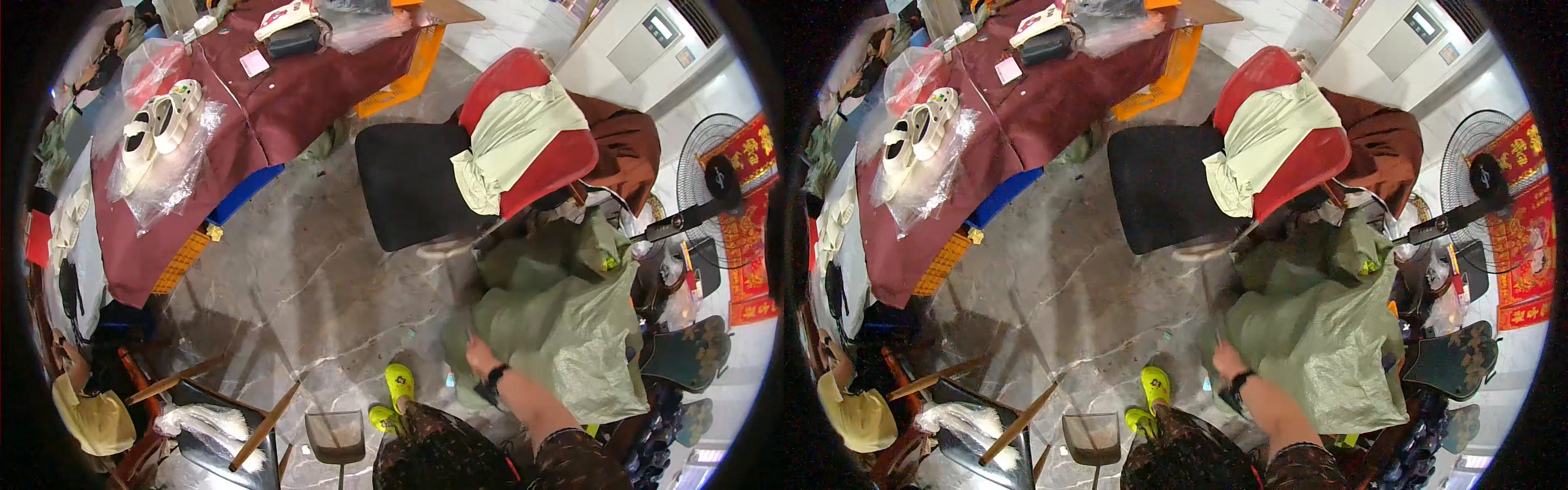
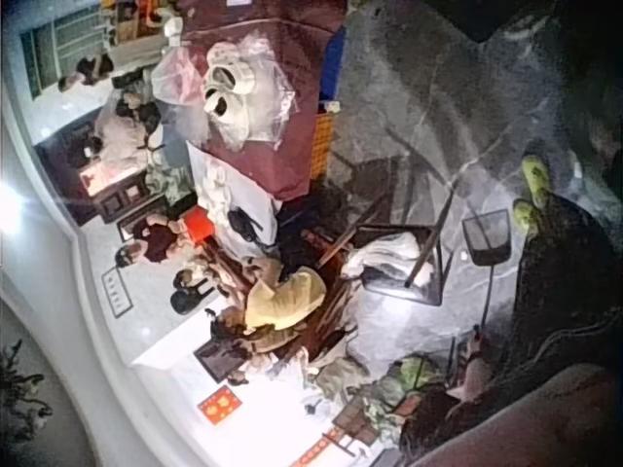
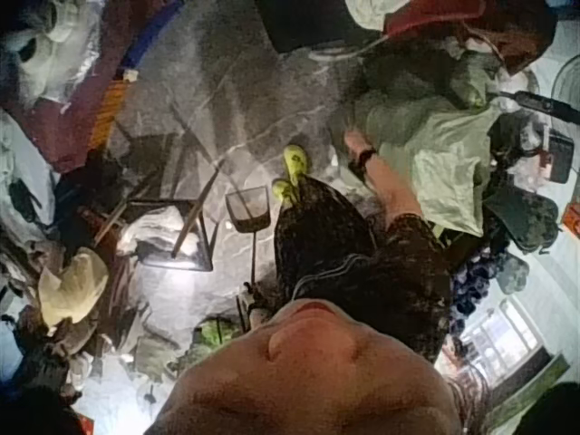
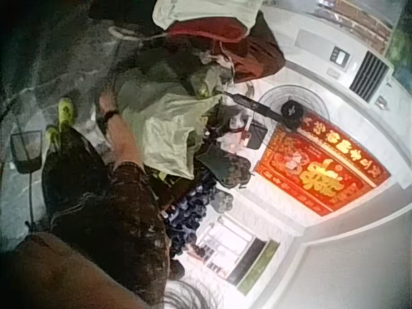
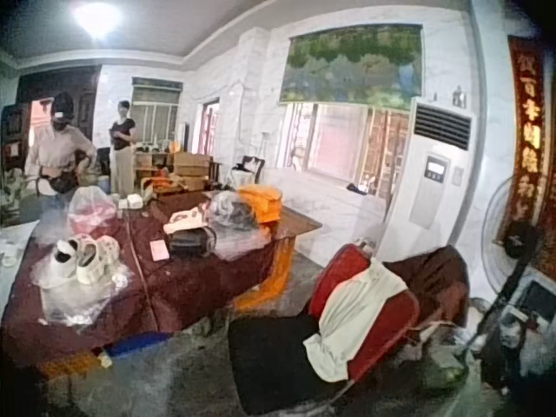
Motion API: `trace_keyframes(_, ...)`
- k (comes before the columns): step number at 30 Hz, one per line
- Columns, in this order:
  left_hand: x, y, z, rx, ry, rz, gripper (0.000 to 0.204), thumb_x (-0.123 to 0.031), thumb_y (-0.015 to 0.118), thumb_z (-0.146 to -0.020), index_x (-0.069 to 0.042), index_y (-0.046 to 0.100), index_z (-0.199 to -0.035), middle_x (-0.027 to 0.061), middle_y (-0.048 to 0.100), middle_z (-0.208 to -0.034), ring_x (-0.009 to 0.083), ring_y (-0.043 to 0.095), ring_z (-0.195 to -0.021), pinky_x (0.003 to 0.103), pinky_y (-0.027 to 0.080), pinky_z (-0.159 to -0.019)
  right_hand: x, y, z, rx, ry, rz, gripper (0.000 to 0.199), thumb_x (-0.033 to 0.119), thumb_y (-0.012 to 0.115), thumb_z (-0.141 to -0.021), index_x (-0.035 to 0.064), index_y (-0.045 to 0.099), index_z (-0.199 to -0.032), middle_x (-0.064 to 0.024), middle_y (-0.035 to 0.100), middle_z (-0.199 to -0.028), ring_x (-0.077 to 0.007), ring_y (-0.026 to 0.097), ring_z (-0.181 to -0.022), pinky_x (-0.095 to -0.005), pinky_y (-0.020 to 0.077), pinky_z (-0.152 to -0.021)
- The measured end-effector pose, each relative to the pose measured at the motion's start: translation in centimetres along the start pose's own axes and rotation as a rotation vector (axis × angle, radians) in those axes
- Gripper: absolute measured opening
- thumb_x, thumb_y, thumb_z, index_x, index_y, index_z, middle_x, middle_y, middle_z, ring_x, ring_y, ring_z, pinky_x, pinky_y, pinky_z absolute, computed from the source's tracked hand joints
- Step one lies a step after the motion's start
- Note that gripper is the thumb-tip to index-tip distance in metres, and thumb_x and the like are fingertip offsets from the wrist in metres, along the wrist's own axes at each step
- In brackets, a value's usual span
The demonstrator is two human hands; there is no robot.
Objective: Sweeping debris and scrap material from the floor using a broom and dustpan in a shoe factory.
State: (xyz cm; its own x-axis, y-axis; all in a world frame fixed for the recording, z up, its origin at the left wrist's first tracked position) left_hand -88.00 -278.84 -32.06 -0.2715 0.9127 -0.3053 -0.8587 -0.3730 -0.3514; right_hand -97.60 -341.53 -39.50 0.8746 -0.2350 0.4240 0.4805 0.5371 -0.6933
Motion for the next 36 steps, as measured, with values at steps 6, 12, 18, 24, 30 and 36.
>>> trace_keyframes(6, 1.5, -0.1, 1.3, -0.026, 0.025, 0.099, 0.016, -0.01, 0.055, -0.076, 0.002, 0.055, -0.086, 0.0057, 0.054, -0.068, 0.014, 0.047, -0.058, 0.028, 0.04, -0.048, -1.2, -4.2, 16.3, 0.563, -0.062, 0.109, 0.023, 0.023, 0.039, -0.081, 0.0016, 0.046, -0.086, -0.0079, 0.048, -0.056, -0.02, 0.048, -0.045, -0.037, 0.0388, -0.043)
trace_keyframes(12, 6.4, -1.2, 4.2, -0.114, 0.016, 0.217, 0.016, -0.01, 0.055, -0.076, 0.002, 0.055, -0.085, 0.0055, 0.054, -0.067, 0.014, 0.046, -0.058, 0.028, 0.04, -0.048, 6.1, -6.9, 25.3, 0.481, -0.505, 0.371, 0.022, 0.026, 0.046, -0.081, 0.005, 0.048, -0.081, -0.004, 0.044, -0.053, -0.0128, 0.046, -0.045, -0.0273, 0.0379, -0.042)
trace_keyframes(18, 7.7, -3.5, 2.8, -0.166, 0.051, 0.284, 0.016, -0.01, 0.055, -0.075, 0.002, 0.055, -0.085, 0.0053, 0.054, -0.067, 0.0139, 0.046, -0.057, 0.028, 0.04, -0.047, 12.8, -3.6, 23.9, 0.983, 0.31, -0.423, 0.023, 0.027, 0.049, -0.083, 0.0078, 0.049, -0.07, -0.0003, 0.043, -0.052, -0.008, 0.044, -0.045, -0.0209, 0.0337, -0.041)
trace_keyframes(24, 3.4, -6.7, -1.5, -0.209, 0.073, 0.333, 0.015, -0.01, 0.055, -0.075, 0.002, 0.055, -0.084, 0.0052, 0.054, -0.066, 0.0139, 0.046, -0.057, 0.028, 0.039, -0.047, 27.0, -1.5, 18.3, 1.061, 0.044, -0.642, 0.02, 0.027, 0.045, -0.086, 0.0093, 0.045, -0.077, 0.0024, 0.041, -0.06, -0.004, 0.038, -0.05, -0.0197, 0.0299, -0.038)
trace_keyframes(30, -7.2, -10.0, -7.1, -0.211, 0.047, 0.358, 0.015, -0.011, 0.055, -0.075, 0.002, 0.055, -0.084, 0.005, 0.054, -0.066, 0.0139, 0.046, -0.057, 0.028, 0.039, -0.047, 40.9, 3.1, 6.4, 0.815, 0.05, -1.125, 0.02, 0.027, 0.038, -0.088, 0.01, 0.041, -0.079, 0.0033, 0.038, -0.059, -0.0056, 0.034, -0.047, -0.0206, 0.0295, -0.038)
trace_keyframes(36, -18.1, -12.3, -9.0, -0.209, -0.078, 0.379, 0.015, -0.011, 0.055, -0.075, 0.002, 0.055, -0.083, 0.0048, 0.054, -0.065, 0.0138, 0.046, -0.057, 0.028, 0.039, -0.046, 55.1, 7.0, -10.3, 0.464, -0.022, -0.893, 0.017, 0.023, 0.036, -0.087, 0.0091, 0.04, -0.078, -0.0019, 0.042, -0.061, -0.0118, 0.041, -0.048, -0.0255, 0.0349, -0.041)
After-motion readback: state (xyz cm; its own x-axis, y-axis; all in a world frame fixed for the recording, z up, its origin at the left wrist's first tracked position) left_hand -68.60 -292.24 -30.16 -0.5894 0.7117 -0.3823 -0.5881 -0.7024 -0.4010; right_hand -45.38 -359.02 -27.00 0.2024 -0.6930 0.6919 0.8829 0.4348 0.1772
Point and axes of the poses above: each hand's wrist, its own z-axis away from the middle knuckle, its own y-axis out of the palm, x = y × z, the point moved 2 cm from there along -z, towards the middle knuckle
